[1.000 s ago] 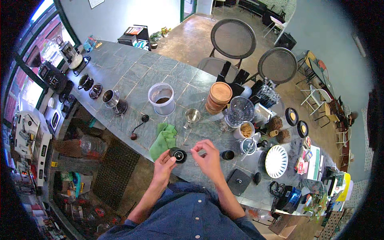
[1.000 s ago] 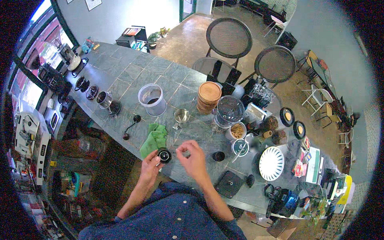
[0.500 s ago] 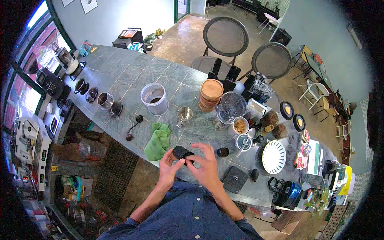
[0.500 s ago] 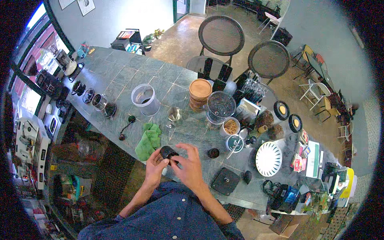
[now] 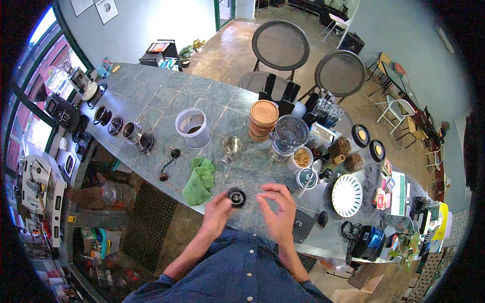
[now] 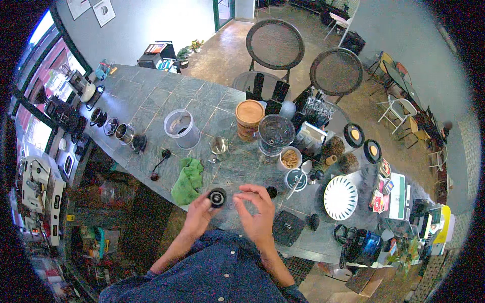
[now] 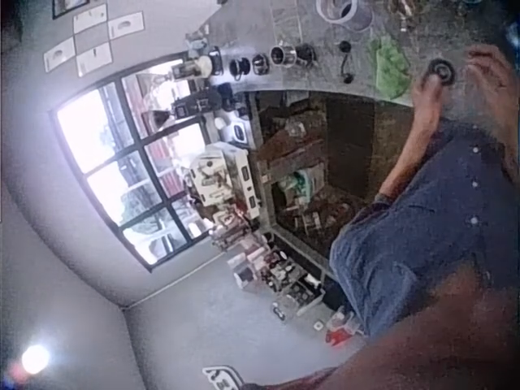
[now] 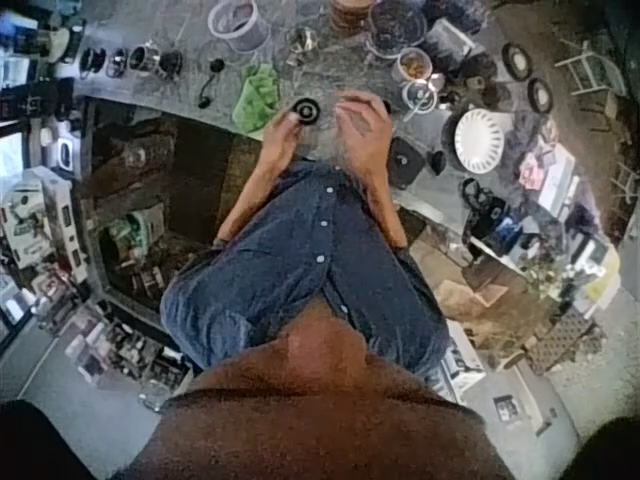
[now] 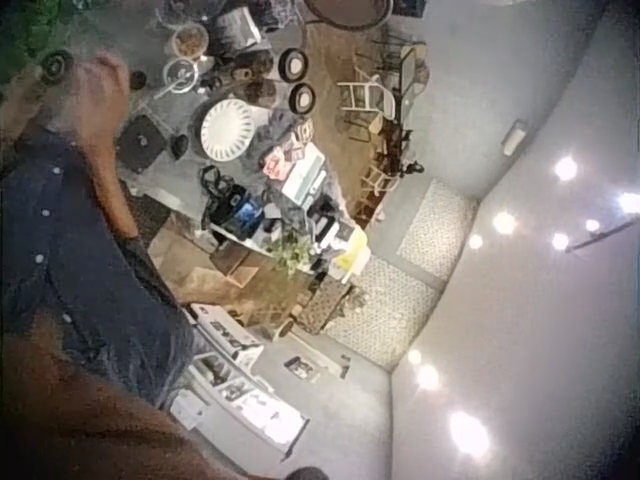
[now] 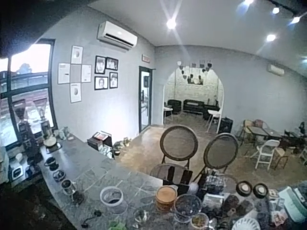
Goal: The recorder is cleaning and assembling the components of a manual coffee grinder on a cafe counter.
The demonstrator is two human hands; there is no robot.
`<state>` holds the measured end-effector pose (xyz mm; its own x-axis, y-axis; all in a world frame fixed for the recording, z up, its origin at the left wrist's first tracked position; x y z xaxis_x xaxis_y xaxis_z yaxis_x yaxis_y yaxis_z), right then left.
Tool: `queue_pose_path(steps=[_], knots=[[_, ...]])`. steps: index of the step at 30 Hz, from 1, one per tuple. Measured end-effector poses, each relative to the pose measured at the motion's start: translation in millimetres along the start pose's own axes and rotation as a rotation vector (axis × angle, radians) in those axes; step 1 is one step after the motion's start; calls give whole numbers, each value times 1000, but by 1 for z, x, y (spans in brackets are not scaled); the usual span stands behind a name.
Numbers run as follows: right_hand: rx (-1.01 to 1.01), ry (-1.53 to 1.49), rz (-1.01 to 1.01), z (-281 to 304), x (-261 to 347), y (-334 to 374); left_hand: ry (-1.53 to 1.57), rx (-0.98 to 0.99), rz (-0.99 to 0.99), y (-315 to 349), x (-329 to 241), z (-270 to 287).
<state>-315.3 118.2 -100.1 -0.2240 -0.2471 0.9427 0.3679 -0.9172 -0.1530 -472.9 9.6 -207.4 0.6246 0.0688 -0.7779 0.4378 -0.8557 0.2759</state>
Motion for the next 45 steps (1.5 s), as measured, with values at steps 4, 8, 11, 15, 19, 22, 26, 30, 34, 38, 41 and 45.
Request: queue_pose_path(steps=[4, 8, 11, 15, 19, 22, 26, 30, 34, 38, 41, 45], knots=[[-2, -52, -29, 4, -7, 0, 206, 71, 96, -5, 10, 7], [64, -26, -13, 2, 12, 6, 131, 98, 79, -6, 8, 3], [100, 294, 144, -5, 31, 7, -24, 16, 15, -2, -1, -6], [145, 399, 216, -14, 36, 9, -93, -22, -40, -5, 0, -3], [120, 472, 168, -19, 31, 7, -220, -2, -135, -6, -8, -9], [123, 505, 182, -22, 27, 7, -228, 15, -160, -5, -9, -13], [82, 517, 171, -24, 25, 7, -222, 25, -136, -10, 0, -5], [45, 470, 99, -25, 14, 7, -220, 39, -129, -10, -1, -11], [36, 461, 86, -25, 14, 7, -235, 9, -210, -6, -2, -13], [-7, 85, -24, -34, -19, 19, -392, -4, -492, 1, -37, -38], [-139, -667, -377, -49, -63, 33, -678, -49, -758, 7, -64, -55], [69, -1466, -895, -62, -76, 19, -1216, 194, -1203, 18, -62, -67]])
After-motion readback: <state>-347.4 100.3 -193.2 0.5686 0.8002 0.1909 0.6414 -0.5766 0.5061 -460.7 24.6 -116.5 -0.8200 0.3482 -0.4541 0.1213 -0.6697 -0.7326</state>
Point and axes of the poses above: each hand's wrist, its own y-axis away from the middle knuckle, its own z-axis out of the back of the hand, x = y × z, the point moved 5 cm from there along -y, towards the middle knuckle, and after that the axes turned 6 degrees about -z, right-handed, at the moved point
